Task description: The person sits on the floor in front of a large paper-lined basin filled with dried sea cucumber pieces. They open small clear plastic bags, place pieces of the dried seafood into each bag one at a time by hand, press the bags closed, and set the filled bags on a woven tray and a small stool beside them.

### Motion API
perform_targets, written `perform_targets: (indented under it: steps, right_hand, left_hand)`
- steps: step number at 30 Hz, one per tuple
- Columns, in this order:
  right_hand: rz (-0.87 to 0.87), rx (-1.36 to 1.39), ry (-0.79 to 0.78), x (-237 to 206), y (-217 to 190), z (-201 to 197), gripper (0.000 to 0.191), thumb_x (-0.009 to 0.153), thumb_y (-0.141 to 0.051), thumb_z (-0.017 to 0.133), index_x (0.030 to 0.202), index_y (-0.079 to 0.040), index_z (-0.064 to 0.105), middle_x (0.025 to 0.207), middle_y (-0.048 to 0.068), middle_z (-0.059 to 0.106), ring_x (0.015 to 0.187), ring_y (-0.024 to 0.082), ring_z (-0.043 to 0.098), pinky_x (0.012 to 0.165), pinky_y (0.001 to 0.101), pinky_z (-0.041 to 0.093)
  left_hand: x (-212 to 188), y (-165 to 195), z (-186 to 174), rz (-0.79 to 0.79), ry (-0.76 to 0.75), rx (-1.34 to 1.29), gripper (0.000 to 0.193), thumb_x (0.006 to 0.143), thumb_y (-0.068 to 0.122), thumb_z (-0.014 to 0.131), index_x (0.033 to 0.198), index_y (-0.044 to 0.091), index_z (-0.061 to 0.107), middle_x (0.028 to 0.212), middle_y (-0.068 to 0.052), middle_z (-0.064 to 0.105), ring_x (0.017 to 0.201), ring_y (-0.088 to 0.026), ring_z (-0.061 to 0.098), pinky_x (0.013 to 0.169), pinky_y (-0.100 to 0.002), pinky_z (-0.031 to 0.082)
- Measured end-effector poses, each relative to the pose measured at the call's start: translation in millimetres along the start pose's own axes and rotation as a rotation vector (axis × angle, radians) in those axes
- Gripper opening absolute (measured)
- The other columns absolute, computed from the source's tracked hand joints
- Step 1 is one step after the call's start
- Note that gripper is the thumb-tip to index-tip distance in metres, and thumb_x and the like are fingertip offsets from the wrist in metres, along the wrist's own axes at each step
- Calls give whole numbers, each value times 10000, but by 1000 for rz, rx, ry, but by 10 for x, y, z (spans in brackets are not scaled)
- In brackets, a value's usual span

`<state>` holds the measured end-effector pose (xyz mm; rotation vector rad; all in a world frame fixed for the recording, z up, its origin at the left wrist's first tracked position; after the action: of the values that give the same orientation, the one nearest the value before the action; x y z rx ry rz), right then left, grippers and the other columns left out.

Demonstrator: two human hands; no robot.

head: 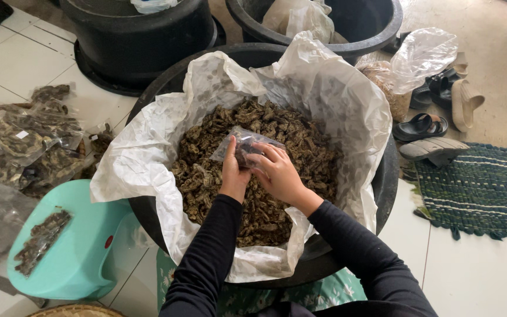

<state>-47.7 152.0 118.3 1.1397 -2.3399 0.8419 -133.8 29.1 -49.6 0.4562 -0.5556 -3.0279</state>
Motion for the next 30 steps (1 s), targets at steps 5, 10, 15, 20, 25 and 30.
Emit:
perform_targets:
  steps: [5,10,15,20,25,30]
  right_hand:
    - [-6,3,5,-3,-2,4,402,858,-106,749,1250,-126,660,1409,146,589,1318,388,551,1110,525,424]
    - [-12,-7,11,-18,-10,0,400,856,-109,747,1246,-127,662,1407,148,589,1312,397,553,1103,526,428]
    - [7,-1,12,-16,-8,-13,403,855,-104,743,1250,-131,665,1416,145,583,1306,407,546,1089,516,438]
    - [16,6,16,-14,-12,-30,401,854,-96,740,1247,-134,669,1416,142,582,1302,407,545,1090,514,439]
    - [6,3,23,-2,-13,-36,407,839,-95,740,1239,-126,667,1410,145,583,1298,406,548,1092,517,436]
    - [3,-6,22,-21,-13,-27,400,845,-102,744,1237,-130,672,1413,143,584,1307,404,546,1101,518,436]
  left_hand:
    - [-13,-7,-18,4,4,-10,413,926,414,724,1148,75,637,1047,-65,715,901,-203,718,721,-362,620]
    - [-27,-11,-17,4,5,5,418,929,424,728,1146,77,639,1045,-67,710,886,-203,715,698,-362,608]
    - [-55,-8,15,4,7,11,422,932,426,731,1152,79,635,1043,-61,702,893,-195,710,715,-358,607]
    - [-74,-7,20,-4,29,18,427,931,432,727,1157,81,632,1040,-60,696,906,-192,705,723,-362,608]
    - [-29,-11,26,-10,10,4,420,931,425,725,1151,80,633,1046,-61,701,899,-200,703,716,-365,607]
    - [-20,-30,13,1,-30,-12,408,938,419,727,1154,84,637,1050,-59,705,902,-199,708,721,-366,608]
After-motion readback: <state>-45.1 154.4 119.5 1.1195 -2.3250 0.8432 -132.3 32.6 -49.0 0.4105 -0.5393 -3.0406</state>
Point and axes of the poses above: each hand's wrist, its own x-axis towards the middle knuckle, its own z-axis out of the palm, y = z × x, the point moved 7 cm from there along x, towards the middle knuckle
